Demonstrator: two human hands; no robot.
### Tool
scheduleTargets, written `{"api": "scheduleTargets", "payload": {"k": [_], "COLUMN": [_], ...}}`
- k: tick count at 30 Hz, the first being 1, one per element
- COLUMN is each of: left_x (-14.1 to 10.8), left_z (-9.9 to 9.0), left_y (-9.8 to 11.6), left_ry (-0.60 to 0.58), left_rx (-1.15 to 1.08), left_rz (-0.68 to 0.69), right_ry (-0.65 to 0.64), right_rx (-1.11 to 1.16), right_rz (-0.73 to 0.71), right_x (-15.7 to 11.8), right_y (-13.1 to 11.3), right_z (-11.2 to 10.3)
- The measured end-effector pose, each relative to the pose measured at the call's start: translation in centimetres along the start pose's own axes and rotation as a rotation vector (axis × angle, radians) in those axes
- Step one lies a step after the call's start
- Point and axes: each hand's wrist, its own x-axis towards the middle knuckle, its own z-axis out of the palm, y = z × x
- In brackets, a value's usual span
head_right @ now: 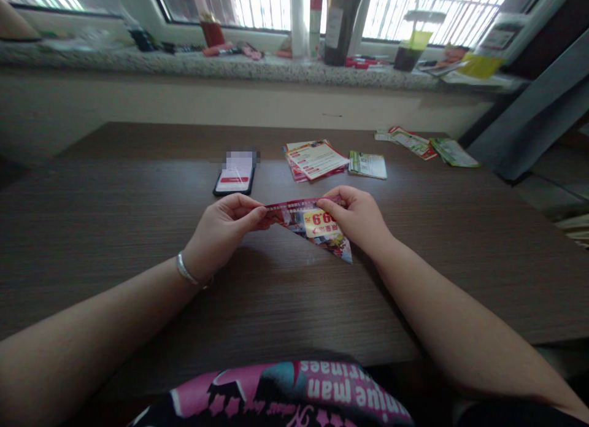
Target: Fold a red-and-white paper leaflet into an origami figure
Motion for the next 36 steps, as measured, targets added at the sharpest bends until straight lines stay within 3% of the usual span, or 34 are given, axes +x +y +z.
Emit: {"api": "scheduleTargets", "payload": {"k": [7,12,15,22,28,36], "left_x": [-0.1,-0.3,-0.5,-0.4,-0.1,0.0], "left_z": [0.0,0.2,0.3,0.3,0.2,0.3], "left_y": [0.1,0.6,0.9,0.8,0.1,-0.2], "left_ry": [-0.092,-0.232,-0.234,-0.180,-0.190,-0.208], "left_rx": [0.035,0.134,0.233,0.292,0.305,0.346], "left_rz": [0.072,0.035,0.035,0.066,0.059,0.113], "right_ry": [0.012,-0.074,-0.120,-0.129,-0.164,-0.145], "right_rx": [-0.077,-0.228,-0.258,-0.076,0.144,0.193], "right_rz": [-0.073,-0.193,-0.215,-0.098,0.084,0.190], "right_x": [-0.2,-0.8,-0.9,-0.8,-0.7,-0.4], "right_y": [0.0,-1.4,-2.1,-1.3,-1.1,-1.1], "right_z": [0.2,0.6,1.0,1.3,1.6,1.7]}}
